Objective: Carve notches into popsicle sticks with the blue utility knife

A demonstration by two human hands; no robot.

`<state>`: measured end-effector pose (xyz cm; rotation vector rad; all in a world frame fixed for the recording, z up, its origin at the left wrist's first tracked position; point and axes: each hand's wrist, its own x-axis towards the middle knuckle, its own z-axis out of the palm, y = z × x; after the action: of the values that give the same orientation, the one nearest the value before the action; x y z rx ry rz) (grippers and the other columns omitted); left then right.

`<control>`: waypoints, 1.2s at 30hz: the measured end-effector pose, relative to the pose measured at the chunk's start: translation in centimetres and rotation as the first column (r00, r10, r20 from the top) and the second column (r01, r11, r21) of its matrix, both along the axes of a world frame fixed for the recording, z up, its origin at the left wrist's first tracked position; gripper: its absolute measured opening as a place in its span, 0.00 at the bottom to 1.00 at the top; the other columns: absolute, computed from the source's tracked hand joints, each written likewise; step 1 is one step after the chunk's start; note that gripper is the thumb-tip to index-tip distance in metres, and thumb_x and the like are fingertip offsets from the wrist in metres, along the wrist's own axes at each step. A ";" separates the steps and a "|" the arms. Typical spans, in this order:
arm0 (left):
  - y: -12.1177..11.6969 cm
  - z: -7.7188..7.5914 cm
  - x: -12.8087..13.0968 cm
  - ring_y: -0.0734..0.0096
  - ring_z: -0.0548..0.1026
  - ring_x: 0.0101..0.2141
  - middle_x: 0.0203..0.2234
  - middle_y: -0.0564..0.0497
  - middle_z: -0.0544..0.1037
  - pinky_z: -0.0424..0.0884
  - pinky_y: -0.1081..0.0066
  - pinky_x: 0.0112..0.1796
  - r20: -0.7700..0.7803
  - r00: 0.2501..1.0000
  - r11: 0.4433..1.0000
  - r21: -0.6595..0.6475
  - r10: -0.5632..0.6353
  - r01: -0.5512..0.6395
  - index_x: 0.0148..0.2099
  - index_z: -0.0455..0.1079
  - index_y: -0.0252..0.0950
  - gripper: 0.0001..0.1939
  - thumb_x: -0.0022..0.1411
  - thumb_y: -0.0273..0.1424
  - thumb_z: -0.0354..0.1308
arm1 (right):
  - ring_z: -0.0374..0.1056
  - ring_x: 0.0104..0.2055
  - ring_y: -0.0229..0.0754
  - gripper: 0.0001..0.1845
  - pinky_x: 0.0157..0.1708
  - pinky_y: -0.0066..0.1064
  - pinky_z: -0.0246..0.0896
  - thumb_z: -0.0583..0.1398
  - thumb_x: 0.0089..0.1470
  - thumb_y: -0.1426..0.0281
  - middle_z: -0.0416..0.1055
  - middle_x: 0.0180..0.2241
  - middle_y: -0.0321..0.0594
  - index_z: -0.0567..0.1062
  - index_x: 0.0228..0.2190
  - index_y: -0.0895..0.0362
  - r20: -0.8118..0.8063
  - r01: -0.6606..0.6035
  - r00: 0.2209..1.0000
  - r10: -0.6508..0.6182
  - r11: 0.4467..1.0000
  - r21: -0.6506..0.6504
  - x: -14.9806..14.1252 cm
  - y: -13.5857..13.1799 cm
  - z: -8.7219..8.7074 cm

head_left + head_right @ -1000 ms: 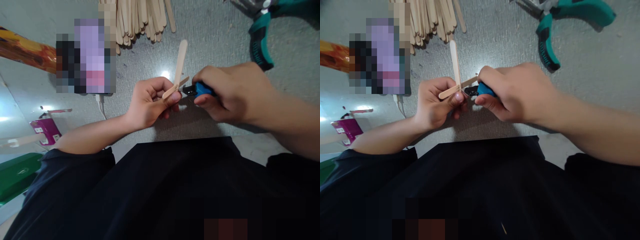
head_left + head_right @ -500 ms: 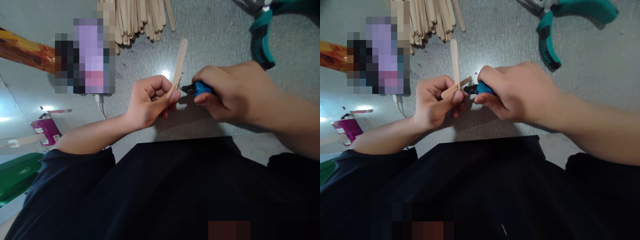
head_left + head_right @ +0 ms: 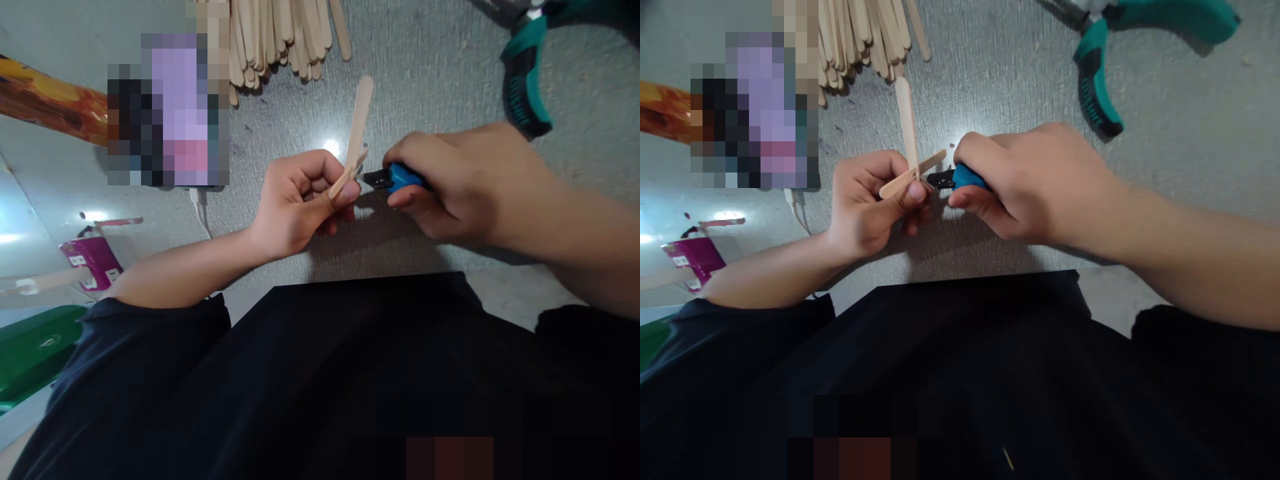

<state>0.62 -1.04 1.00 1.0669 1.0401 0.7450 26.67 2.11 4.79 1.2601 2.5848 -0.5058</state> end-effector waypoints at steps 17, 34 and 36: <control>1.3 1.3 -0.2 0.77 0.71 0.12 0.21 0.53 0.83 0.63 0.76 0.13 0.182 0.947 0.957 -0.069 -0.266 0.282 0.29 0.75 0.38 0.31 0.59 0.54 0.88 | 0.65 0.27 0.52 0.34 0.33 0.43 0.47 0.44 0.75 0.40 0.74 0.29 0.43 0.77 0.52 0.50 0.023 0.003 1.000 -0.001 0.996 -0.090 -0.9 -1.2 0.1; 1.8 1.5 -0.1 0.77 0.70 0.11 0.21 0.49 0.83 0.61 0.77 0.11 0.230 0.904 0.904 -0.155 -0.360 0.399 0.29 0.70 0.39 0.36 0.65 0.60 0.82 | 0.66 0.30 0.54 0.45 0.34 0.44 0.51 0.38 0.73 0.32 0.73 0.30 0.44 0.79 0.50 0.50 0.060 0.015 0.998 -0.009 0.995 -0.100 -1.3 -0.9 1.0; 1.8 1.6 0.0 0.78 0.69 0.12 0.21 0.49 0.83 0.61 0.77 0.12 0.242 0.913 0.913 -0.167 -0.327 0.372 0.28 0.67 0.39 0.38 0.63 0.62 0.82 | 0.69 0.32 0.57 0.47 0.34 0.45 0.52 0.36 0.72 0.33 0.75 0.33 0.48 0.78 0.53 0.51 0.088 0.021 0.996 -0.011 0.994 -0.103 -1.3 -0.6 1.1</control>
<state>0.66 0.74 2.61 0.9356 0.7008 0.4313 25.40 1.49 5.84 1.2410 2.4449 -0.5675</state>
